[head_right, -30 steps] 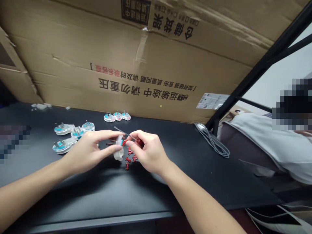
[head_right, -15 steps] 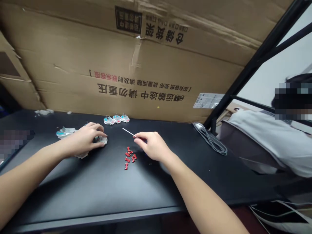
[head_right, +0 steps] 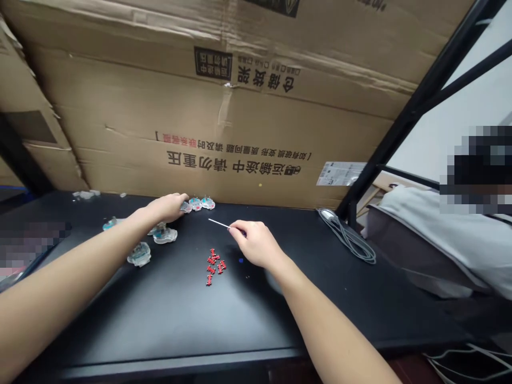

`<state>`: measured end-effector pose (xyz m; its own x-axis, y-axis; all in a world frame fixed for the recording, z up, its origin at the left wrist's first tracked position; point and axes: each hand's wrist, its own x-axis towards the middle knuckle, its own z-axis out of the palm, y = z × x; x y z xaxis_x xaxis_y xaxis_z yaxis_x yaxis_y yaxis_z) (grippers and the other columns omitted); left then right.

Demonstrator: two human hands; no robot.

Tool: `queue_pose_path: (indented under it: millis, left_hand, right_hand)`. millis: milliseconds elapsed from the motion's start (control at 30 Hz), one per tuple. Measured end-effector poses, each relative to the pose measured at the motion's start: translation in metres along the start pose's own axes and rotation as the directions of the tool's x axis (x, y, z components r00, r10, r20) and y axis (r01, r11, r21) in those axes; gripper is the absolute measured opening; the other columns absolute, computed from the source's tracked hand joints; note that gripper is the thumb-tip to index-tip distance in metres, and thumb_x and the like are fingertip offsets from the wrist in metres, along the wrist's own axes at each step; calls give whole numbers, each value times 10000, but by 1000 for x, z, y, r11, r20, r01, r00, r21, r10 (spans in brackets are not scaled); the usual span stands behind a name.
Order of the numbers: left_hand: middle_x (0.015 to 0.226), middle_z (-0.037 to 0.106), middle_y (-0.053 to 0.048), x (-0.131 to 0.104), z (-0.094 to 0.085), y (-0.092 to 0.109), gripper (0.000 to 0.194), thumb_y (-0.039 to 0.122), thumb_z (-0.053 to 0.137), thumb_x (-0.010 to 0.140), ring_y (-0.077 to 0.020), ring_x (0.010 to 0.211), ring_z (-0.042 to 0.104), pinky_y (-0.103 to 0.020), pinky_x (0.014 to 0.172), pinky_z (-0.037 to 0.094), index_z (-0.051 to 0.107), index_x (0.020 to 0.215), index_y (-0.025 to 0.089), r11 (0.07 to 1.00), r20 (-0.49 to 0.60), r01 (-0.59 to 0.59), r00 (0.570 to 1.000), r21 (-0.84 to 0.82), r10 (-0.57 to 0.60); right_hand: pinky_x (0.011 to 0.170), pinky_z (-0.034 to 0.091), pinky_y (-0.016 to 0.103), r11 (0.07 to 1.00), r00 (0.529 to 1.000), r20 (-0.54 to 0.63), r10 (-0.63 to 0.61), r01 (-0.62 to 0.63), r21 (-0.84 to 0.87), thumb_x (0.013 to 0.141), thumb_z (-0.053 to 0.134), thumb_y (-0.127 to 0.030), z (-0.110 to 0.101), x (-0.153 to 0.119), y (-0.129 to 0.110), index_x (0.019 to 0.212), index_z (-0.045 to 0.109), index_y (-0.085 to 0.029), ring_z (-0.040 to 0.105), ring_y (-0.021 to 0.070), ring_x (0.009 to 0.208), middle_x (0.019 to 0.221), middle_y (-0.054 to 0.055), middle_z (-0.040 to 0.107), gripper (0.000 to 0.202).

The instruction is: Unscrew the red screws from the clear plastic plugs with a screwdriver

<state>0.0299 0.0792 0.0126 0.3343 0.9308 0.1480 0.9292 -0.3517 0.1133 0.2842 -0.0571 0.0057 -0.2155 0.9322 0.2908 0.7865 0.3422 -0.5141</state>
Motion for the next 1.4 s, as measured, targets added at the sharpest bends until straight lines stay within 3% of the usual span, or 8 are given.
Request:
queue_pose_path:
  millis: [200,400,533,700,900,1033,1233,1400]
  left_hand:
    - [1258,614,-105,-1,-6,3,334,322,604,950,-238,1061,639,-442,883,559,588,1248,172,984,106,83,989,158,-101]
    - [1247,618,-110,-39,-20,36,363,353,586,957,-250,1075,633,-469,903,542,573,1261,157,985,-57,33,998,167,-24]
    - [1199,655,-174,-76,-7,54,401,364,441,997,-328,1142,596,-448,911,505,510,1303,115,987,-115,-79,989,144,96]
    - [1130,688,-179,-86,12,38,361,370,399,999,-337,1109,608,-434,913,476,568,1209,130,984,-112,-142,982,106,154]
    - [1139,685,-200,-71,8,18,351,362,463,962,-357,1120,612,-467,948,471,580,1180,114,987,-157,-159,976,-27,153]
    - [1225,682,-137,-84,-8,23,379,338,515,929,-285,1119,642,-394,946,511,554,1255,150,959,-183,-212,967,-190,178]
    - [1162,724,-54,-108,-24,34,309,380,621,891,-210,1033,685,-296,928,536,678,1131,195,736,-289,-362,929,-572,233]
    - [1237,699,-72,-114,-23,33,362,407,677,865,-255,1126,643,-354,962,514,706,1173,218,697,-318,-409,910,-588,266]
  right_hand:
    - [743,458,295,1000,1000,17,5,-5,-6,941,497,-346,3,-2,-4,954,735,-254,675,181,802,921,5,767,255]
    - [735,458,296,1000,1000,14,7,-7,-17,950,483,-347,2,-2,-6,959,734,-251,675,181,803,913,3,765,269]
    - [711,448,289,1000,1000,-2,1,-1,-17,949,481,-350,1,-3,-6,952,735,-244,667,174,774,887,0,762,276]
    - [703,449,293,1000,1000,22,-4,5,-21,951,474,-357,2,-4,-7,954,738,-238,660,174,743,876,11,762,290]
    - [699,464,296,1000,1000,4,-25,25,-8,951,486,-344,2,-4,-8,950,747,-235,673,182,755,883,17,766,283]
    - [769,496,287,990,985,-140,-103,115,80,918,558,-288,0,-7,-15,909,758,-218,697,186,851,942,26,774,212]
    - [595,461,257,966,919,-344,-193,239,96,880,632,-260,-3,-18,-30,827,762,-196,619,134,613,725,16,720,155]
    - [543,421,254,968,910,-338,-240,252,-10,874,634,-230,-4,-21,-32,774,755,-203,553,109,529,636,-6,672,159]
